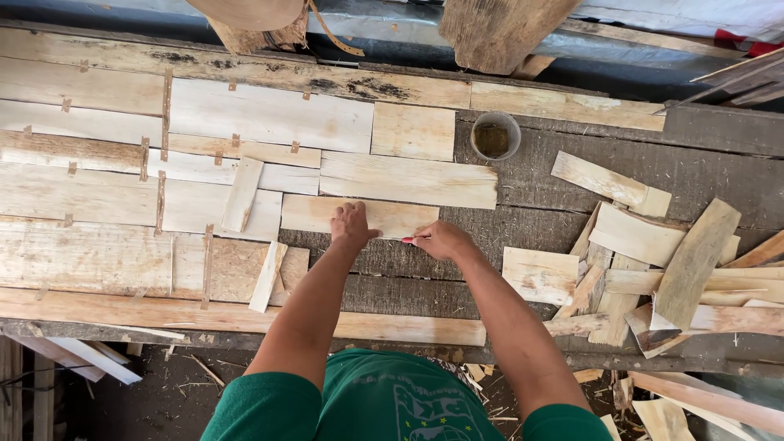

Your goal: Trimming thin wooden slats with a utility knife to fit them onto a larger surface.

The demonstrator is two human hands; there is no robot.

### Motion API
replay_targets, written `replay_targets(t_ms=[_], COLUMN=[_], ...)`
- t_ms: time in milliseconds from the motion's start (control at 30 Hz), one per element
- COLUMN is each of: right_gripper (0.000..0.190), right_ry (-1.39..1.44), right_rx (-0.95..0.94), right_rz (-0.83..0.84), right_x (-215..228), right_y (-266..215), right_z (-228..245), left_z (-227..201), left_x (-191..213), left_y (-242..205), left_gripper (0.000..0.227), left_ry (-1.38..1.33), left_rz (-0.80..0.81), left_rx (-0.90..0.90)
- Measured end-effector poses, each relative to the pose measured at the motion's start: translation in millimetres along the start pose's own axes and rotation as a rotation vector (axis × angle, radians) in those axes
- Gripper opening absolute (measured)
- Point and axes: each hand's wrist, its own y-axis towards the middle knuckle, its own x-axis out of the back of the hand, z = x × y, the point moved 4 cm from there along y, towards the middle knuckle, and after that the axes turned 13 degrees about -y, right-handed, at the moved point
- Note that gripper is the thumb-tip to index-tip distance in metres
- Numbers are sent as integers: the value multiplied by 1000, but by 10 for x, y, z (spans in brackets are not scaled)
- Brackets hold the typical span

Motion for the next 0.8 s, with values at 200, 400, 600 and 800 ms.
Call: replay_targets(t_ms=[200,400,600,800], right_gripper=[34,33,31,32], right_ry=[-50,-12,-17,-84], right_rx=[-92,-95,-106,-88], right_rz=[83,119,80,67], right_x=[81,-30,56,106], right_y=[-115,-71,-174,-200], right_z=[-50,-347,-355,-345], left_z=[-19,-11,-40,-52], left_x=[41,42,92,115], left_y=[-40,-46,-100,-107], left_gripper=[93,91,89,89], left_ry=[-8,-31,-28,-30], left_rz=[-7,-8,-10,4], left_rx=[-3,-8,-13,-2])
